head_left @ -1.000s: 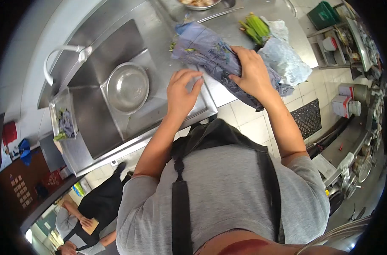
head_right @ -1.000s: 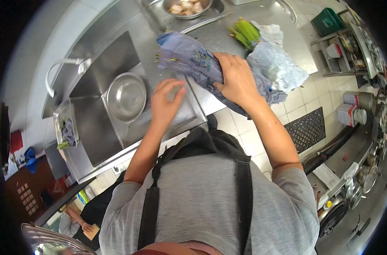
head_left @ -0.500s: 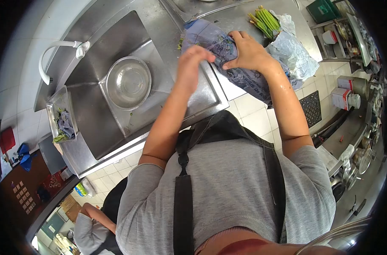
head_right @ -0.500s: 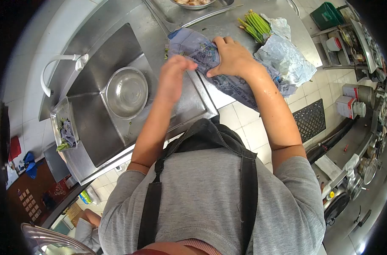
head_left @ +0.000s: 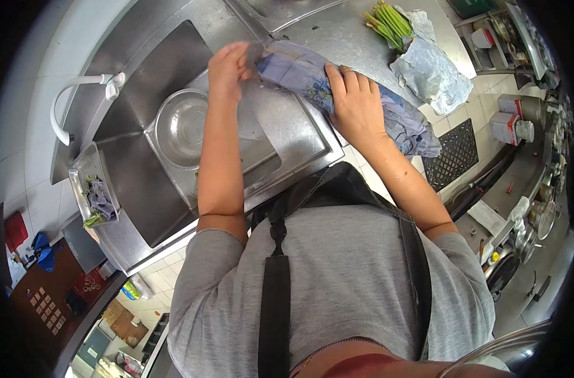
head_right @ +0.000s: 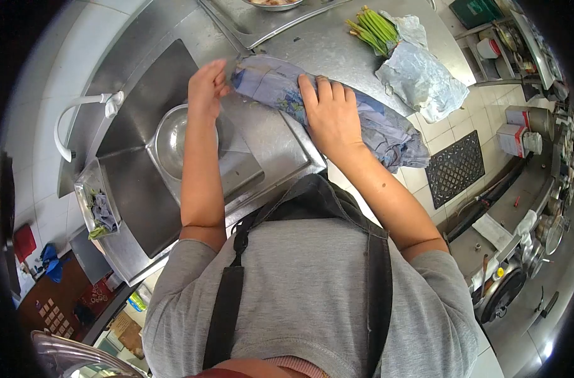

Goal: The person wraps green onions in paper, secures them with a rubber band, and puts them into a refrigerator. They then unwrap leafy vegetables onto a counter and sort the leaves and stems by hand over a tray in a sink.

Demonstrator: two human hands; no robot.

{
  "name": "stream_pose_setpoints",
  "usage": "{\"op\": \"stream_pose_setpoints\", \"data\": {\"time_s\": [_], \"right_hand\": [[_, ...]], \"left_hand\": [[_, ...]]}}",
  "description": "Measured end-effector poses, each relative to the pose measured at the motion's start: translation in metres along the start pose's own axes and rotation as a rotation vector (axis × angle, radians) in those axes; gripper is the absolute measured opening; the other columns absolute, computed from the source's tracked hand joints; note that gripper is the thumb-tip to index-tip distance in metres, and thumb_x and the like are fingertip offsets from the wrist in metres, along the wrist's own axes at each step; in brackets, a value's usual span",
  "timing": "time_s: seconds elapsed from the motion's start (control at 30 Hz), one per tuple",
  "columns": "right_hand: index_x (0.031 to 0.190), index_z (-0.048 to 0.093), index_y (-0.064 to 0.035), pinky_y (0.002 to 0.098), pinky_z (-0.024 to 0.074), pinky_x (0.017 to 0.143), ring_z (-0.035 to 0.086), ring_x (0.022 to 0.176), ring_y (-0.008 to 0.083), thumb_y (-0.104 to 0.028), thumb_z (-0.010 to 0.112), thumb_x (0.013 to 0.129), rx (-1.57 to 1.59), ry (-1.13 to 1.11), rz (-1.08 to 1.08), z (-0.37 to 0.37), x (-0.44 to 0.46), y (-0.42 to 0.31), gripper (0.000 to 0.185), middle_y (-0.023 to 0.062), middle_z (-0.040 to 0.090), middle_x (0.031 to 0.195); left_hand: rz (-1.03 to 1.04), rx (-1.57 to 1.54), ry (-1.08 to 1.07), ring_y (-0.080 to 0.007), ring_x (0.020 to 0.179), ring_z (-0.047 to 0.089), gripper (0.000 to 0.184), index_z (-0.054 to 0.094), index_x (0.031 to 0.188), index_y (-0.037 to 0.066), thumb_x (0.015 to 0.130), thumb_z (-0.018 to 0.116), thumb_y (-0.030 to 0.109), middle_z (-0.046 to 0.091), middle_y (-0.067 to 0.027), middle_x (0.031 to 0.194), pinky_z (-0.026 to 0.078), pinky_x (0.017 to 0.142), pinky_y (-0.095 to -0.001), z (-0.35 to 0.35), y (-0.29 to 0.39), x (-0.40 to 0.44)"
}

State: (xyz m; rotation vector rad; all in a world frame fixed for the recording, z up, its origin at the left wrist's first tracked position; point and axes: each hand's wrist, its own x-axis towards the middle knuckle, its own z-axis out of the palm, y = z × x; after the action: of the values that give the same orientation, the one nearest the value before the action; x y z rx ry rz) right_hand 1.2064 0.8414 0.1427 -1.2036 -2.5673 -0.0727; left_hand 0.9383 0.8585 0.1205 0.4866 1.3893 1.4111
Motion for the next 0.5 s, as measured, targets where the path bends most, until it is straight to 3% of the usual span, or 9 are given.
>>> {"op": "stream_pose_setpoints", "data": {"time_s": [0.07, 0.17, 0.27, 0.4, 0.5], "right_hand": [[0.142, 0.042, -0.006, 0.0433, 0.0466, 0.087, 0.058, 0.103, 0.0328, -0.017, 0.078, 0.067, 0.046, -0.047, 0.025, -0.004, 0.002, 0.001, 0.083, 0.0179, 0.058, 0.119], [0.145, 0.038, -0.0074, 0.0463, 0.0471, 0.09, 0.057, 0.111, 0.0361, -0.026, 0.085, 0.065, 0.113, -0.361, 0.122, -0.023, 0.022, 0.009, 0.094, 0.0185, 0.057, 0.124], [0.146, 0.035, -0.0084, 0.0481, 0.0465, 0.095, 0.056, 0.117, 0.0417, -0.031, 0.09, 0.059, 0.201, -0.408, 0.107, -0.005, 0.038, 0.037, 0.105, 0.0187, 0.054, 0.13], [0.144, 0.036, -0.0074, 0.0481, 0.0471, 0.097, 0.054, 0.119, 0.0443, -0.027, 0.088, 0.06, 0.344, -0.685, 0.092, -0.004, 0.065, 0.063, 0.101, 0.0241, 0.061, 0.123], [0.141, 0.042, -0.0013, 0.0386, 0.0444, 0.102, 0.058, 0.118, 0.0322, -0.016, 0.086, 0.061, 0.784, -0.816, 0.091, -0.009, 0.081, 0.085, 0.092, 0.0195, 0.063, 0.125]], "left_hand": [[-0.077, -0.163, -0.02, -0.0064, 0.051, 0.039, 0.01, 0.064, 0.097, 0.002, 0.091, 0.066, 0.01, 0.047, 0.0043, 0.063, 0.035, 0.048, -0.0258, -0.045, -0.044, 0.008], [-0.144, -0.124, -0.014, -0.0067, 0.051, 0.038, 0.012, 0.063, 0.101, 0.003, 0.092, 0.065, 0.011, 0.047, 0.0042, 0.063, 0.036, 0.05, -0.0264, -0.041, -0.068, -0.032], [-0.081, -0.182, -0.02, -0.0067, 0.05, 0.037, 0.013, 0.061, 0.101, 0.001, 0.095, 0.062, 0.013, 0.045, 0.0039, 0.064, 0.037, 0.054, -0.0257, -0.041, -0.07, -0.04], [-0.098, -0.23, -0.043, -0.0072, 0.051, 0.039, 0.013, 0.062, 0.102, 0.001, 0.094, 0.064, 0.011, 0.047, 0.0029, 0.064, 0.038, 0.054, -0.0263, -0.037, -0.06, -0.019], [-0.128, -0.265, -0.092, -0.007, 0.049, 0.038, 0.013, 0.061, 0.102, 0.001, 0.094, 0.062, 0.011, 0.047, 0.0025, 0.064, 0.037, 0.054, -0.0257, -0.03, -0.05, 0.003]]}}
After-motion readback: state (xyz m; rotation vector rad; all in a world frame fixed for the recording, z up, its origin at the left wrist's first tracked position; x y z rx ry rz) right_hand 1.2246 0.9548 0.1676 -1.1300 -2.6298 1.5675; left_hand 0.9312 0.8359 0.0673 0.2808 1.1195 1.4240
